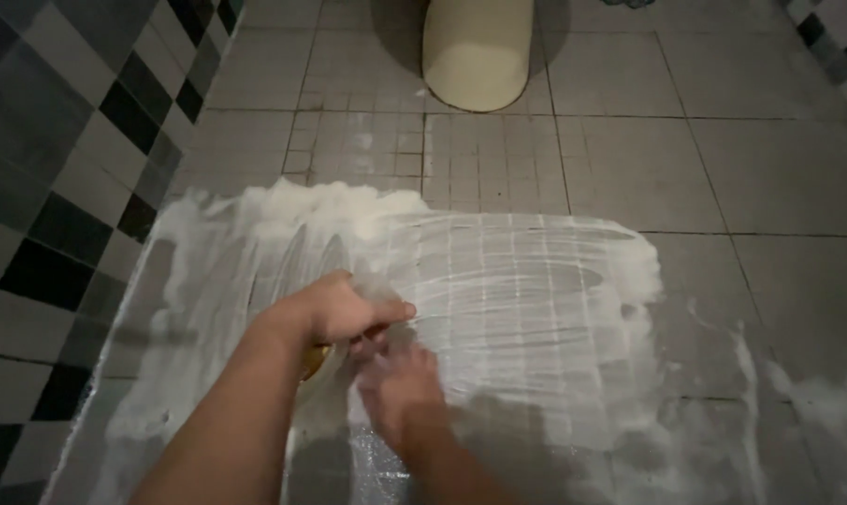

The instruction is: Scrubbing the floor tiles in a bathroom using a sponge and cleaning solution.

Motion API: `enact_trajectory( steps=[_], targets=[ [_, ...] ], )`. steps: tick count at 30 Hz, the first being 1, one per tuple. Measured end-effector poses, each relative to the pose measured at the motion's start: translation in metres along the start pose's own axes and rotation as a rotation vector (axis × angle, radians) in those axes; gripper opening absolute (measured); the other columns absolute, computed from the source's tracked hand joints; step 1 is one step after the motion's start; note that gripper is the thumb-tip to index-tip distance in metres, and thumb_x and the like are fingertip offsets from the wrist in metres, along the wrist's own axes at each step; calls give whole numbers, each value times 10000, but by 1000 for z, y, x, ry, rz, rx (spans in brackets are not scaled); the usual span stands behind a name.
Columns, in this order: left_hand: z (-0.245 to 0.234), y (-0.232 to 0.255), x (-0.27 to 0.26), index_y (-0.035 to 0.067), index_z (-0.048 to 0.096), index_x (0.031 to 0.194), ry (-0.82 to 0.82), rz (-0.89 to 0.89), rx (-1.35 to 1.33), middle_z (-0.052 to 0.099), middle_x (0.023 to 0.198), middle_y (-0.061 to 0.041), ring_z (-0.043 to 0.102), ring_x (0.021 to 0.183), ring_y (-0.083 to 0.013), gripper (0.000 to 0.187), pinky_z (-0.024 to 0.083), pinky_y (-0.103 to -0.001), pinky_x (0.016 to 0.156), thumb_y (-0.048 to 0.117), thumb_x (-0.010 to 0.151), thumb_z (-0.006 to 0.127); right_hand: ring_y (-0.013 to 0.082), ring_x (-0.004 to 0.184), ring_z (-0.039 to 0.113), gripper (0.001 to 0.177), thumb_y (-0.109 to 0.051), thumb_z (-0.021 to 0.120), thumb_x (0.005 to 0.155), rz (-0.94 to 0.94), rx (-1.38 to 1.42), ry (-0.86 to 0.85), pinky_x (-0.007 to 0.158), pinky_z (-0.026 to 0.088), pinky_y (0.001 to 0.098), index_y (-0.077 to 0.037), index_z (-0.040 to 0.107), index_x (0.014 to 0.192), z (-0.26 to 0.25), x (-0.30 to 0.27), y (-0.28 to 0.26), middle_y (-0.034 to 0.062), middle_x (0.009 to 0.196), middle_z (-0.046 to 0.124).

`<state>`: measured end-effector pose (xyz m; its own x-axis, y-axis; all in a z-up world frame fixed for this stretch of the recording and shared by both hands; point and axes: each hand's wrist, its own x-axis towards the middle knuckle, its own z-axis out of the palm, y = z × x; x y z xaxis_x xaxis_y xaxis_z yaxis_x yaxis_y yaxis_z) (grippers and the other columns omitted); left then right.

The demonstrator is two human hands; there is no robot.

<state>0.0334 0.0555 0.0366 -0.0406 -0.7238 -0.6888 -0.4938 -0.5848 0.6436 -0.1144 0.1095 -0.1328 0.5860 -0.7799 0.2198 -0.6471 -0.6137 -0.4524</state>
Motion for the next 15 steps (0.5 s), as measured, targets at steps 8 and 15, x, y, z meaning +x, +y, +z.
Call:
enact_trajectory(
  steps=[8, 15],
  targets=[
    [28, 13, 0, -35, 702, 988, 20, 56, -97, 678, 675, -72, 571, 546, -165, 409, 452, -355, 519, 291, 779, 832, 376, 940, 622, 269, -205, 716, 803, -76, -30, 249, 814, 480, 523, -117, 749, 1055, -91, -88, 107, 157, 995, 694],
    [52, 37, 12, -71, 628, 1084, -4, 123, 35, 698, 724, -80, 604, 566, -160, 538, 488, -331, 509, 320, 791, 853, 396, 954, 643, 308, -276, 703, 835, 580, -418, 356, 880, 488, 529, -141, 773, 1102, -159, -143, 181, 177, 1007, 716]
  ],
)
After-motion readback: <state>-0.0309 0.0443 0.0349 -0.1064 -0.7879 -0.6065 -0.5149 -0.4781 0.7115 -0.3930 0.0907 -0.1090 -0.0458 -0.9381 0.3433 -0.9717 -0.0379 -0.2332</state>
